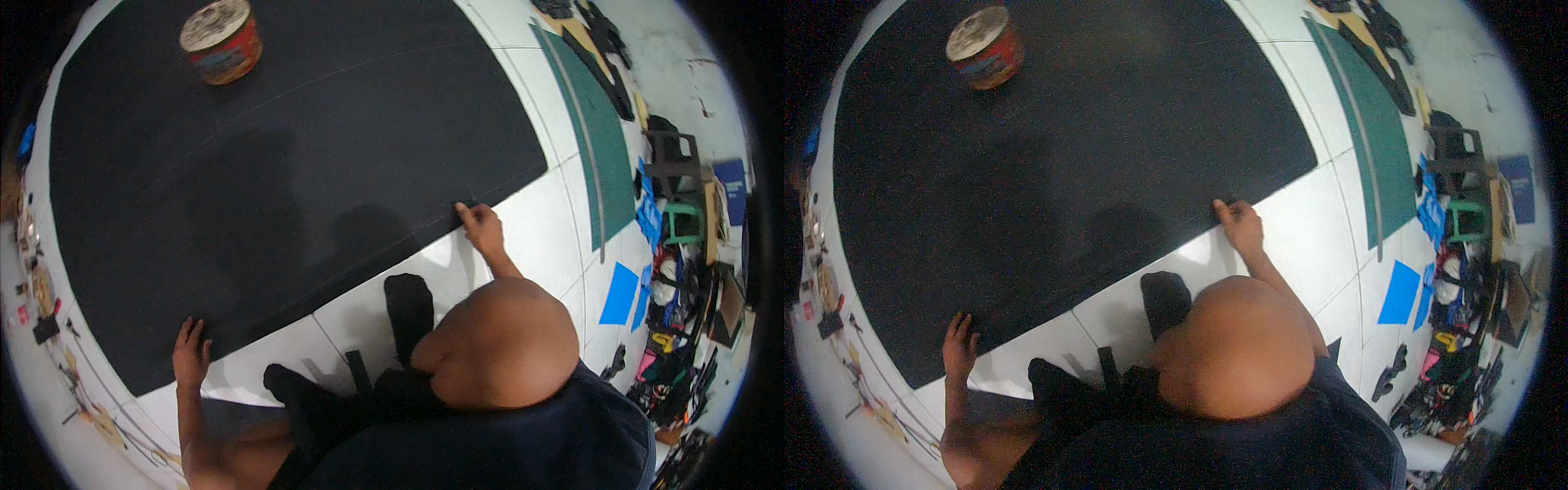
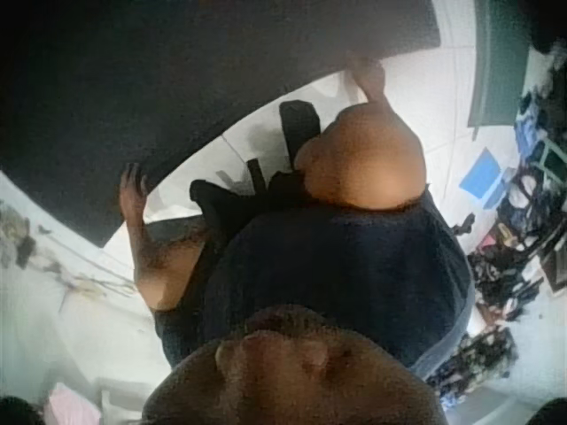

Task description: The person cuts a piece of black fabric using shears on a tiled floor and then aligns a wooden rod over the fabric.

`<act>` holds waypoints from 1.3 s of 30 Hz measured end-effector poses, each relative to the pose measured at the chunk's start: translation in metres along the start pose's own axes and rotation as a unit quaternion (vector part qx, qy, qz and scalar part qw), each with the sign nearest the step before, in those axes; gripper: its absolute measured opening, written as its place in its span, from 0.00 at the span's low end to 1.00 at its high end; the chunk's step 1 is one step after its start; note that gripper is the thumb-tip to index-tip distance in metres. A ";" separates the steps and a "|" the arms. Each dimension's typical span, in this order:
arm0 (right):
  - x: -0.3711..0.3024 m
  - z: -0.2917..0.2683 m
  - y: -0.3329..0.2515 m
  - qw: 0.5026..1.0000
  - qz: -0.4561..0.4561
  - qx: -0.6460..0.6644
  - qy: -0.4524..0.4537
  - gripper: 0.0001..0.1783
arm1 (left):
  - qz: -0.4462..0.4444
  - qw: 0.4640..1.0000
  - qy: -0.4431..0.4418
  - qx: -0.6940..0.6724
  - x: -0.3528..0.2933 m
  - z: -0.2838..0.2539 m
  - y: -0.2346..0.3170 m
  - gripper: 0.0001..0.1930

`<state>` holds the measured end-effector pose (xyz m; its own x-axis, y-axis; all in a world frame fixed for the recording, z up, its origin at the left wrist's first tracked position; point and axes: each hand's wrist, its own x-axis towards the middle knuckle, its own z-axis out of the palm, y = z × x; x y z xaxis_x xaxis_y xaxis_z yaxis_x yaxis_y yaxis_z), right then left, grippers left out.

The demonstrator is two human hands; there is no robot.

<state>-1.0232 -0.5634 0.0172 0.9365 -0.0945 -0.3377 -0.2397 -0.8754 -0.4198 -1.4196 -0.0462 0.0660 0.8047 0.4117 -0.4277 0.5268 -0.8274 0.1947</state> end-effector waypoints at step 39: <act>0.228 -0.147 -0.491 0.767 -0.303 0.566 -0.024 0.40 | 0.056 0.584 0.608 -0.535 0.237 -0.384 -0.128 0.37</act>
<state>-0.6540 -0.2251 0.2702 0.9597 0.2087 0.1883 0.1410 0.2219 -0.9648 -1.1917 0.3037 0.2784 0.1069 0.8832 0.4567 -0.2022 -0.4304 0.8797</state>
